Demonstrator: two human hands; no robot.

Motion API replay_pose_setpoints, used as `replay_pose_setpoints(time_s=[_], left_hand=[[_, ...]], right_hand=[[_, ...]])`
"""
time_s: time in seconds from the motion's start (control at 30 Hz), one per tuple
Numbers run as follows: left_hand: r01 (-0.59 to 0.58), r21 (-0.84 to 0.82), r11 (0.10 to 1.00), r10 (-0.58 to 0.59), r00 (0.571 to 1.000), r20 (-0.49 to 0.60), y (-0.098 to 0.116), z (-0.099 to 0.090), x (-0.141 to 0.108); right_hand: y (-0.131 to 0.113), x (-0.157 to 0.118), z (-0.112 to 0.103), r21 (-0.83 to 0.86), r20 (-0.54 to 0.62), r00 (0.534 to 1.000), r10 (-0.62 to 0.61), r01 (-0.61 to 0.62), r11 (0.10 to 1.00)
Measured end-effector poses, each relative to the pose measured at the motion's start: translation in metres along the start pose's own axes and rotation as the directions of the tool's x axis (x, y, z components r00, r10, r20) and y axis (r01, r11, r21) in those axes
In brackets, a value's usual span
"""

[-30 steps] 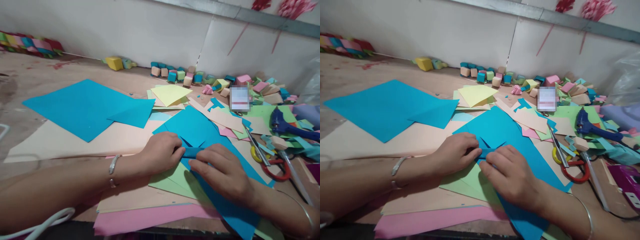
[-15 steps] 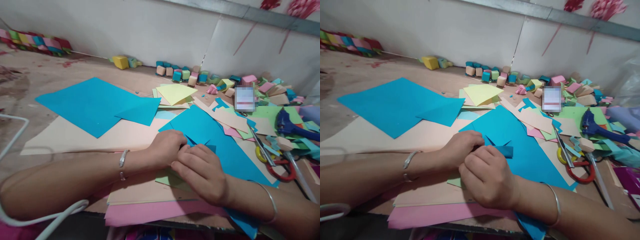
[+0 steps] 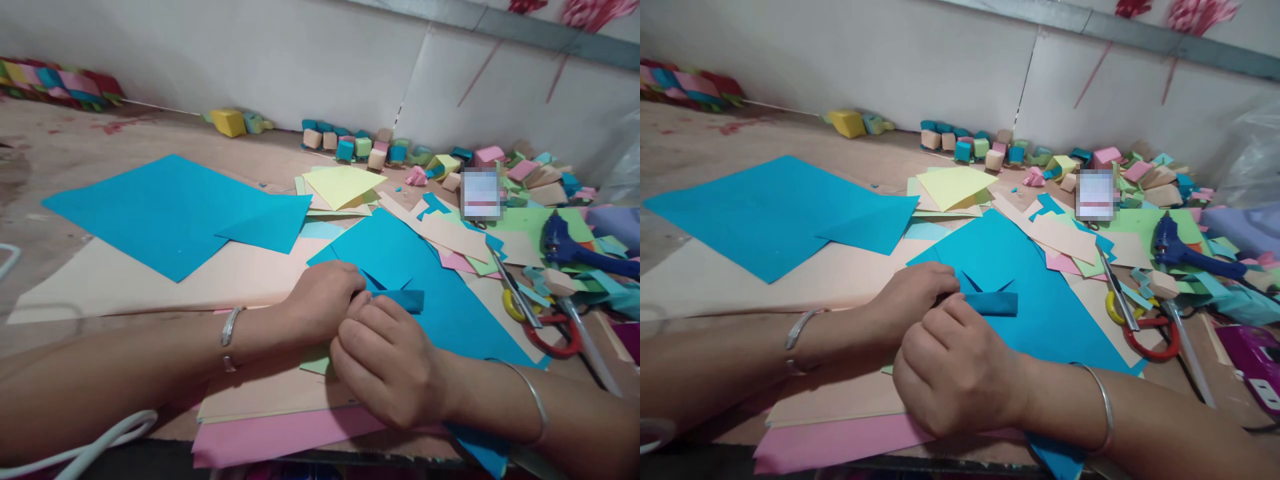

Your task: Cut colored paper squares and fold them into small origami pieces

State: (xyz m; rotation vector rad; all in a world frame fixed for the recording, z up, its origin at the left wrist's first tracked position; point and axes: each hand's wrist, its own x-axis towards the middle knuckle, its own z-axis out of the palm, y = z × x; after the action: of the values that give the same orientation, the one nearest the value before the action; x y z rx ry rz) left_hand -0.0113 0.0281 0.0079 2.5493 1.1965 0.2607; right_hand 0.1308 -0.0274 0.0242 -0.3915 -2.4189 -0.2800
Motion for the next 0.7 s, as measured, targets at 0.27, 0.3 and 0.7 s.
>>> replay_pose_setpoints(time_s=[0.27,0.3,0.7], left_hand=[[-0.017,-0.01,1.0,0.017,1.0,0.003,0.0,-0.001,-0.001],[-0.023,-0.01,1.0,0.023,1.0,0.007,0.0,-0.001,-0.001],[-0.005,-0.04,0.999,0.004,1.0,-0.008,0.006,-0.007,-0.003]], right_hand=[[0.0,-0.003,0.001,-0.033,0.011,0.999,-0.034,0.034,0.999],[0.0,-0.003,0.002,-0.038,0.008,0.999,-0.039,0.04,0.999],[-0.012,-0.002,-0.001,0.121,0.065,0.997,-0.027,0.019,0.993]])
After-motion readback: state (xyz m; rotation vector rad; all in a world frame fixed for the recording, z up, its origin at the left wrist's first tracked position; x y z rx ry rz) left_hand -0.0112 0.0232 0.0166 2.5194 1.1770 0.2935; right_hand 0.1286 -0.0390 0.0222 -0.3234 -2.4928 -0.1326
